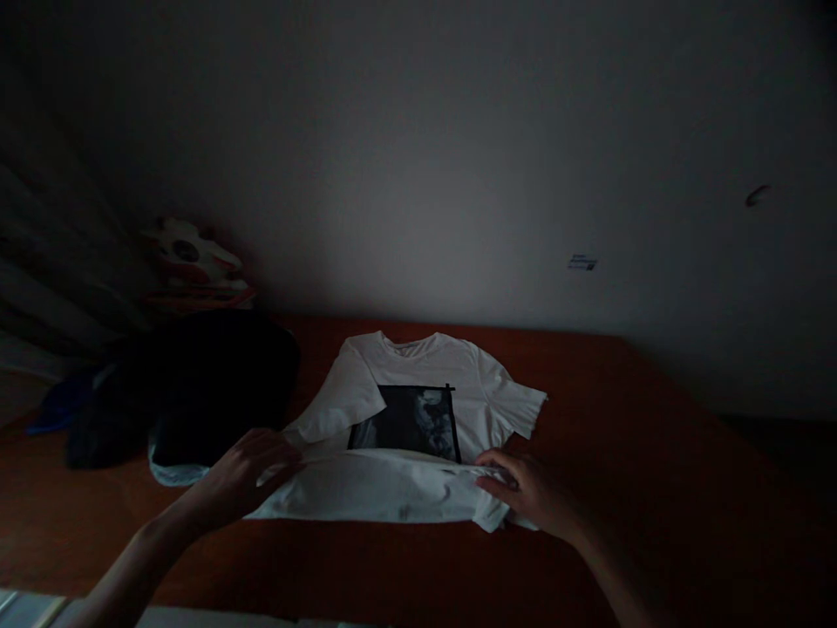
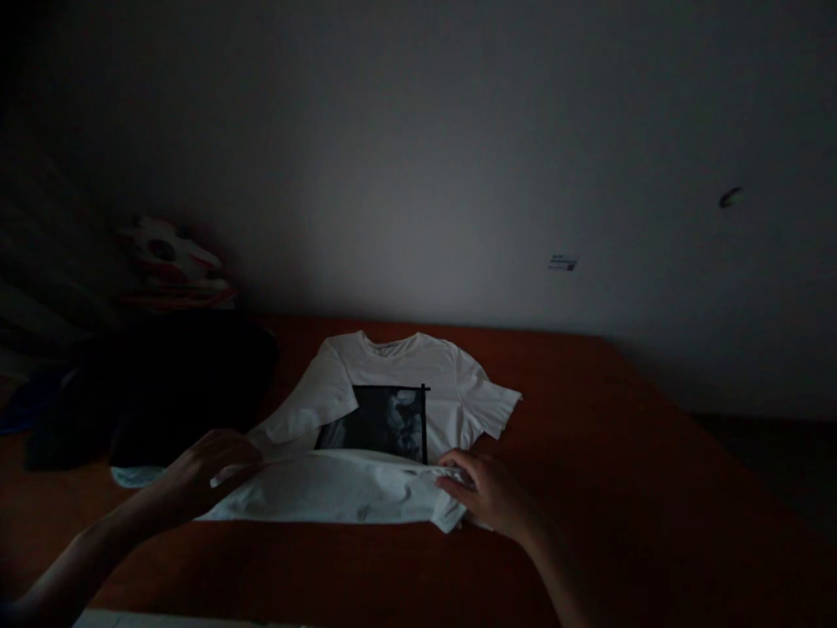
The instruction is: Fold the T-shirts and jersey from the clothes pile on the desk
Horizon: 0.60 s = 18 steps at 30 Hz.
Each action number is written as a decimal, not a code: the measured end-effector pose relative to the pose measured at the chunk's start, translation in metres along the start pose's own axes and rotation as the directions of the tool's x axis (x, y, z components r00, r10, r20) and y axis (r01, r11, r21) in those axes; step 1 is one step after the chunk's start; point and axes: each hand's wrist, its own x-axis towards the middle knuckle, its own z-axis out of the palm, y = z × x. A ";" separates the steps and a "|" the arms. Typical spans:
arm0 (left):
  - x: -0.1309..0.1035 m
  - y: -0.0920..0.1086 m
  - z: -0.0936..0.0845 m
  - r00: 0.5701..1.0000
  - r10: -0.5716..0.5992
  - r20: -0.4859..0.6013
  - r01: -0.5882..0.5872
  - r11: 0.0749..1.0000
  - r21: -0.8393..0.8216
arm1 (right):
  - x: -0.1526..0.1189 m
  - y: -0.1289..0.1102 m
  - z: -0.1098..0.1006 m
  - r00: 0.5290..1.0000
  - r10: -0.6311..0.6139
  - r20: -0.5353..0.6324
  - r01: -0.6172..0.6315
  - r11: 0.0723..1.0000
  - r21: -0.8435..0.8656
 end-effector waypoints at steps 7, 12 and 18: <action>0.015 0.010 0.002 0.996 -0.003 0.084 0.002 1.000 0.006 | 0.003 0.011 0.007 0.995 0.012 -0.099 -0.005 0.998 0.065; 0.080 0.058 0.020 0.997 0.004 0.075 0.007 0.990 -0.142 | 0.026 0.062 -0.013 0.820 0.230 -0.524 -0.202 0.973 0.110; 0.176 0.127 0.078 0.968 0.169 0.187 -0.020 0.790 -0.613 | 0.059 0.114 -0.052 0.580 0.378 -0.722 -0.573 0.819 -0.032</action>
